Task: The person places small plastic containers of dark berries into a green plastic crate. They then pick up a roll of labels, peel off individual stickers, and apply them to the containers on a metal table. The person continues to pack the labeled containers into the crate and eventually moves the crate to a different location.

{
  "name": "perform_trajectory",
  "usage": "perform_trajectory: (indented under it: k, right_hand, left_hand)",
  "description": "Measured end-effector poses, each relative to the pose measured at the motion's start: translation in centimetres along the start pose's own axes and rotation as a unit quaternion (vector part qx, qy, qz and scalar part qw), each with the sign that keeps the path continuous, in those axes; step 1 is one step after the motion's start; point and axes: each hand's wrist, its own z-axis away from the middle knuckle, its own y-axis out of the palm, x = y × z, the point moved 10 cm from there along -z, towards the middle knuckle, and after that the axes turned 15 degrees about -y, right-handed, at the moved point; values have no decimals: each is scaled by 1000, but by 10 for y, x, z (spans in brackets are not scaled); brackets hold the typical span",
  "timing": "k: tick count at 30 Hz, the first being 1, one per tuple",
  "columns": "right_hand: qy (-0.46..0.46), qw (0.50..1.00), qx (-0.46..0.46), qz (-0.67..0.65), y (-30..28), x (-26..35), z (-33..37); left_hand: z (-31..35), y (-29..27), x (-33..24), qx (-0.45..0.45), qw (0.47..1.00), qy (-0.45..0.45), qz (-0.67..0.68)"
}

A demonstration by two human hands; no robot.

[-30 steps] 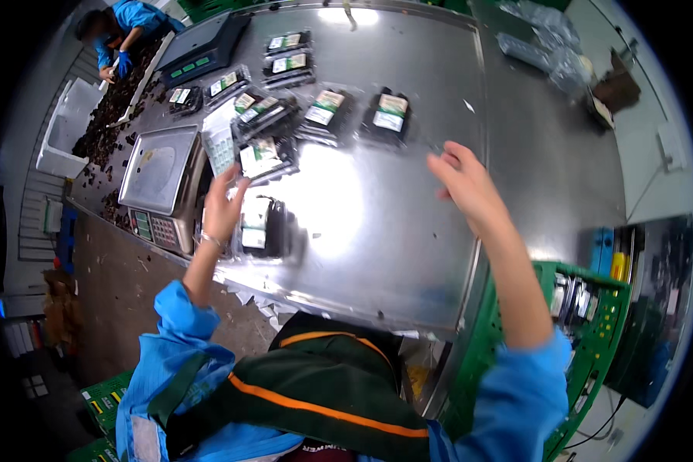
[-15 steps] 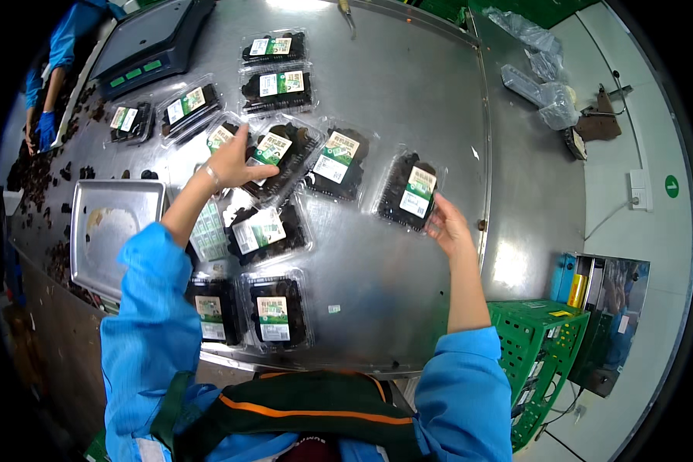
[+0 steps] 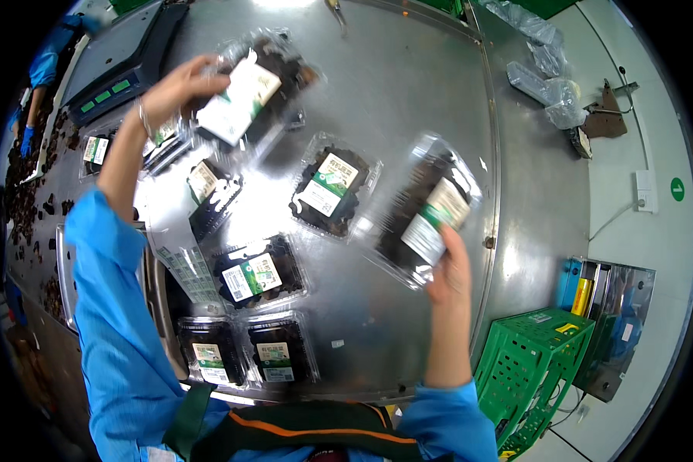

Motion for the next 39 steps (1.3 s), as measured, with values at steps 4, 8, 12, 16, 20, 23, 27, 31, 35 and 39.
perform_trajectory:
  k: [4,8,12,16,20,23,27,31,35,39]
  right_hand:
    - [85,988,5,129,14,-104,-40]
    - [137,990,15,39,29,-129,-21]
    - [69,996,-46,17,-37,-72,-4]
    - [87,988,-86,95,-113,-14,46]
    - [30,995,-68,71,-132,-2,64]
    - [26,988,-77,131,-127,-24,51]
    - [61,993,-59,77,-121,-7,65]
    - [84,994,-54,-40,-151,-18,101]
    - [26,983,-111,-142,-166,11,137]
    - [-219,963,-157,27,-199,199,195]
  left_hand:
    - [-108,-28,34,-20,962,-75,-263]
    - [-94,35,58,56,959,-100,-257]
    - [-61,119,37,27,957,-29,-288]
    - [-26,185,43,122,959,-40,-254]
    - [-31,218,52,179,975,-111,-66]
    - [-25,240,46,219,968,-81,-91]
    - [10,267,49,389,914,-108,51]
    - [27,273,100,311,910,-212,176]
    - [27,262,103,203,920,-198,270]
    - [84,341,-55,393,875,-76,273]
